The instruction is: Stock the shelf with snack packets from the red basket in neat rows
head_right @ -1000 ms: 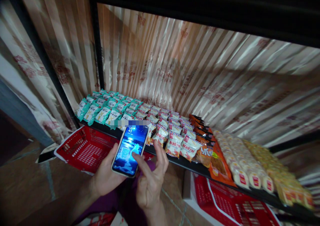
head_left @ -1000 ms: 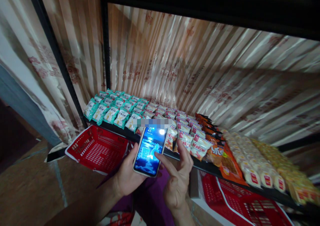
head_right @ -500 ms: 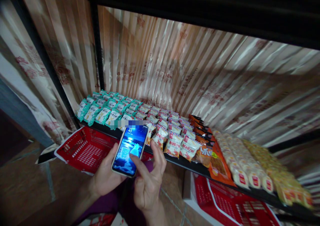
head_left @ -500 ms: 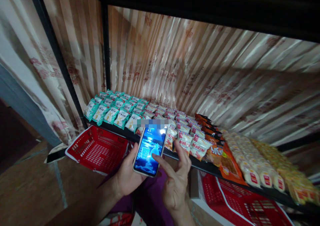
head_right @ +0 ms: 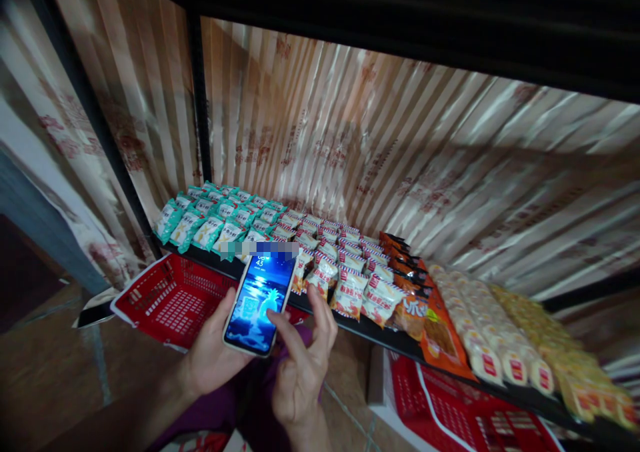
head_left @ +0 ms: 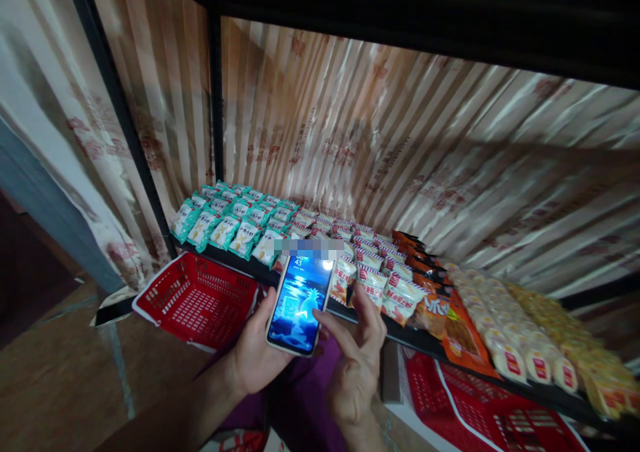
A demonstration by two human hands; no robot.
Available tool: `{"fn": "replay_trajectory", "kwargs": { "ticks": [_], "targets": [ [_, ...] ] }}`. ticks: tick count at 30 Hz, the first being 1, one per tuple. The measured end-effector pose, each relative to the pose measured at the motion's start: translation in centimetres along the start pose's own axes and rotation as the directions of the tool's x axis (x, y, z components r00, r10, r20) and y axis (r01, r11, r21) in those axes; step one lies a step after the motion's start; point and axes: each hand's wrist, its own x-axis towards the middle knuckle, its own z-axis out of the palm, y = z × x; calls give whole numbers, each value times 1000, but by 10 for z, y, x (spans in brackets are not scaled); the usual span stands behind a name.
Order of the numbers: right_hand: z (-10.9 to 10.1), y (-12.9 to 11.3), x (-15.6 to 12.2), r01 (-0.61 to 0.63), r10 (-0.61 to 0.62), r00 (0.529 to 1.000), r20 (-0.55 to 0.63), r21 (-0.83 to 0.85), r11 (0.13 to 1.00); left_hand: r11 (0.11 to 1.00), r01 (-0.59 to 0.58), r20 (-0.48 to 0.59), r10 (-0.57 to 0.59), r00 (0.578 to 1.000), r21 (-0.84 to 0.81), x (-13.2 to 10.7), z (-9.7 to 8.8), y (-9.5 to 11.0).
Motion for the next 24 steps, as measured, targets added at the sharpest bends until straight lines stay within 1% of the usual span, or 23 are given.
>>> {"fn": "replay_trajectory", "kwargs": {
  "ticks": [4,7,9,12,15,17,18,22,24],
  "targets": [
    [6,2,-3,-123,130,991,-45,136,983,1000,-16,-15,16,1000,5,0,1,1],
    [11,3,-5,-229,254,964,-79,238,944,999,-33,8,32,999,23,-1,2,1],
    [14,3,-6,-308,346,935,-82,299,903,998,-42,38,41,998,40,-2,1,2],
    [19,2,-4,-412,473,878,-67,395,821,997,-39,92,32,995,73,-3,-1,3],
    [22,-1,1,-456,571,818,-68,529,715,994,-40,102,30,994,98,-4,-5,4],
    [24,-3,4,-473,612,789,-50,588,657,994,-36,101,25,995,104,-4,-7,5],
    [24,-3,5,-479,622,782,-38,602,639,994,-32,103,21,994,105,-4,-7,5],
    [26,-3,3,-474,624,781,-15,636,609,994,-36,132,22,991,105,-4,-8,5],
    [26,-3,3,-476,634,773,-13,649,594,995,-35,143,21,990,98,-4,-7,6]
  ]
}}
